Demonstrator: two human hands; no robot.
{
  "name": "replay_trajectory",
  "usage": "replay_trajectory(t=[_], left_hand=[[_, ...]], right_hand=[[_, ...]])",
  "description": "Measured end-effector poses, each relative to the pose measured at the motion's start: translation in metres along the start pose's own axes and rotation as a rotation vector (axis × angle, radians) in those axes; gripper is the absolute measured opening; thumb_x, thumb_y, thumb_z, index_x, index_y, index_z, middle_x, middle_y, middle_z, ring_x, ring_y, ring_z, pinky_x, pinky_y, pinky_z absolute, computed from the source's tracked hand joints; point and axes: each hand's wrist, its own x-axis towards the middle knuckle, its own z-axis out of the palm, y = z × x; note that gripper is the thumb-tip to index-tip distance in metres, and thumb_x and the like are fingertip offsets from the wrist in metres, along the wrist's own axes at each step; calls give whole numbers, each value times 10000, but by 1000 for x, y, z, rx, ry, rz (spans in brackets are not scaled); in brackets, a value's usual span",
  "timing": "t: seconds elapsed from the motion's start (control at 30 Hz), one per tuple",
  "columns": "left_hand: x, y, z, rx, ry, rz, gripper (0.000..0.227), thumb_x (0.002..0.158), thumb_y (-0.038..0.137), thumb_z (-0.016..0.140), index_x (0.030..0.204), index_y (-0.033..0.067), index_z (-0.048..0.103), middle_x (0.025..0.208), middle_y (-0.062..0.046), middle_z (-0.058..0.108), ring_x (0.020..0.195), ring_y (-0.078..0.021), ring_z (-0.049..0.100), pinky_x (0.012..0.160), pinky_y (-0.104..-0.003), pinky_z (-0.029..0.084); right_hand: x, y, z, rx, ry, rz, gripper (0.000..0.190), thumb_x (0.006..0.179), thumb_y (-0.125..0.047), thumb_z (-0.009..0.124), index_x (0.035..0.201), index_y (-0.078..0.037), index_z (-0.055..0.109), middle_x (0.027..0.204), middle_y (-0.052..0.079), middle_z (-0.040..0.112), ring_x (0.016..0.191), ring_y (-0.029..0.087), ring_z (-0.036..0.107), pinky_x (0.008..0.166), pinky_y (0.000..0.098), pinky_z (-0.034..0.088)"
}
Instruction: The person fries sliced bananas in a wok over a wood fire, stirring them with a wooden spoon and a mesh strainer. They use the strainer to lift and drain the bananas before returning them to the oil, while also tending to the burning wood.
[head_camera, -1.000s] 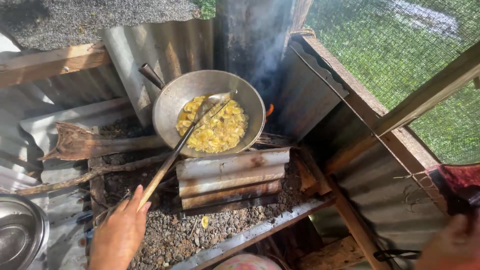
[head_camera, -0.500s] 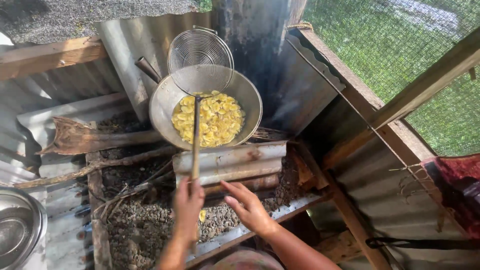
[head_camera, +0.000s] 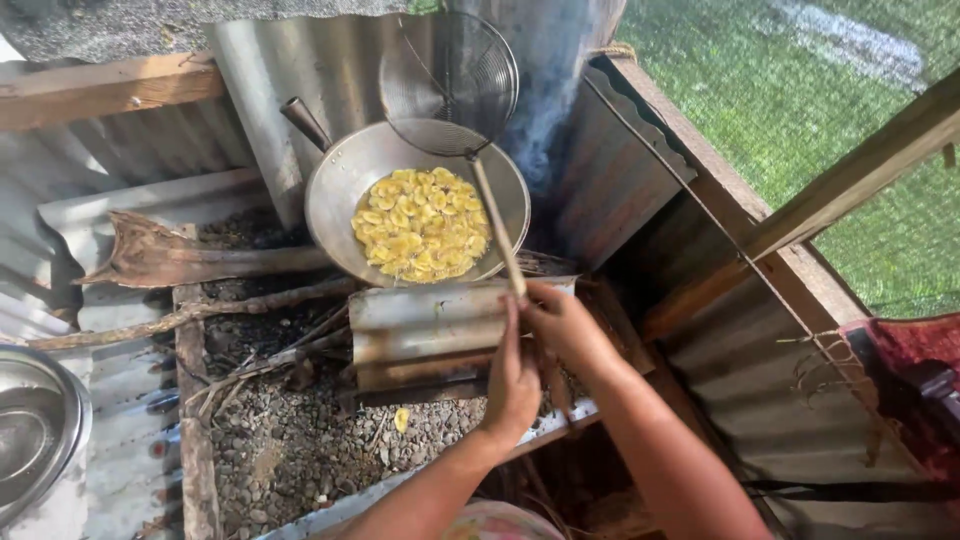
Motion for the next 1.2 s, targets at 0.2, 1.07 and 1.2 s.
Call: replay_trajectory(t=[0.2,1.07,1.2], left_hand=[[-4,14,-22,378,17,376,391,976,1,577,1366,12,591,1344,-189,605,1260,-346,584,1073,-417,456],[-64,39,-89,164,67,403,434,938,-88,573,1360,8,578,1482,-199,481,1315,-277,587,1061,-378,555],[-71,49,-149,-251,376,364,463,859,-96,655,1310,-15,590,1367,-225,562,1218,-289,617,1028,-427,542]], right_hand=[[30,-24,-65,-947,420,-191,277,954,-180,589,1208,-137,692,1057,198,658,857,444,674,713,523,538],[-12,-63,-44,-1106,347,-23,361,994,-213,514,1337,-202,628,1100,164,625,824,418,693,710,520,553],[-16,-60,-33,-1209,358,-10,375,964,-135,512,1318,-129,635,1084,184,621,790,399,698,677,492,567]])
